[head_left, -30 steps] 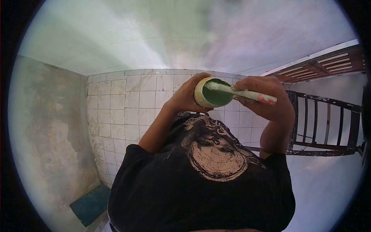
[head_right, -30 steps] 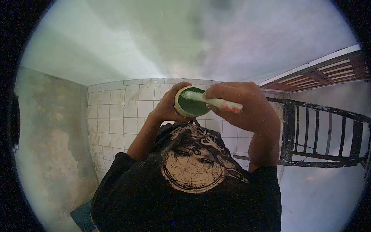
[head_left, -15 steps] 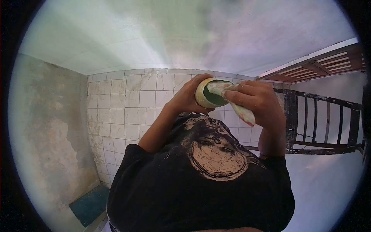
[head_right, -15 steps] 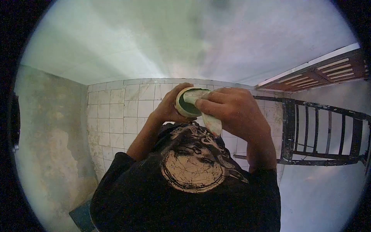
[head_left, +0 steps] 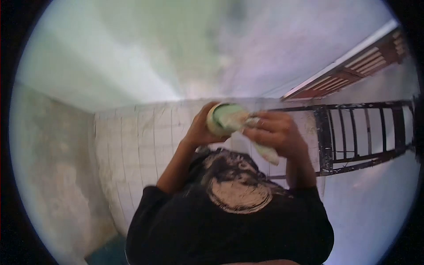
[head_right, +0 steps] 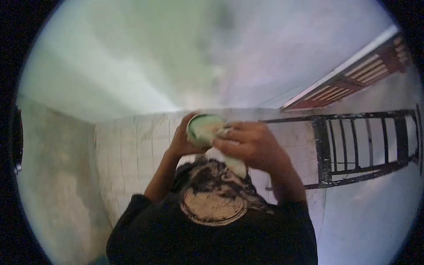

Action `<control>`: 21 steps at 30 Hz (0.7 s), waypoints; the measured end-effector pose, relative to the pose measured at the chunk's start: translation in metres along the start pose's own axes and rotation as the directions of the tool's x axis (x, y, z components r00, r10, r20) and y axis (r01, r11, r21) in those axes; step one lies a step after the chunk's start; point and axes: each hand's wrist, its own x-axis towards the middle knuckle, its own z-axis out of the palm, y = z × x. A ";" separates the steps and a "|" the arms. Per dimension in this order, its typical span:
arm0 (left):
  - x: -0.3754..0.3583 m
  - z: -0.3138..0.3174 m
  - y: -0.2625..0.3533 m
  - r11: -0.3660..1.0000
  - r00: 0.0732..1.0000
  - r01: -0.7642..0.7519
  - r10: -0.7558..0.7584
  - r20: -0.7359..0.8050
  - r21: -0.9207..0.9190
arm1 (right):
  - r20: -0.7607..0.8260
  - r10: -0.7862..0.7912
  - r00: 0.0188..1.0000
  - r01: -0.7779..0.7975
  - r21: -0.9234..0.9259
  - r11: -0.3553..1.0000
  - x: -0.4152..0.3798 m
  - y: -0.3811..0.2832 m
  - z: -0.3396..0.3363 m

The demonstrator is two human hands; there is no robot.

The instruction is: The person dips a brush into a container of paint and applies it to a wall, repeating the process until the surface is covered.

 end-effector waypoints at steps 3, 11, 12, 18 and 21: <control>-0.003 0.011 -0.016 0.979 0.999 0.026 -0.030 -0.018 -0.204 | -0.105 0.044 0.993 -0.037 0.066 0.997 -0.015 0.006 -0.002; 0.018 0.015 -0.019 0.951 0.995 0.071 -0.049 0.082 -0.299 | -0.510 0.389 0.767 -0.112 0.490 0.864 -0.049 0.018 0.034; 0.020 0.017 -0.019 0.943 0.995 0.080 -0.057 0.082 -0.324 | -0.519 0.389 0.761 -0.107 0.491 0.865 -0.050 0.015 0.037; 0.045 0.020 -0.004 0.935 0.986 0.067 -0.009 0.165 -0.349 | -0.575 0.601 0.555 -0.339 0.504 0.795 -0.074 0.016 0.055; 0.046 0.027 -0.005 0.928 0.985 0.038 0.027 0.170 -0.371 | -0.566 0.701 0.433 -0.271 0.660 0.701 -0.079 0.012 0.065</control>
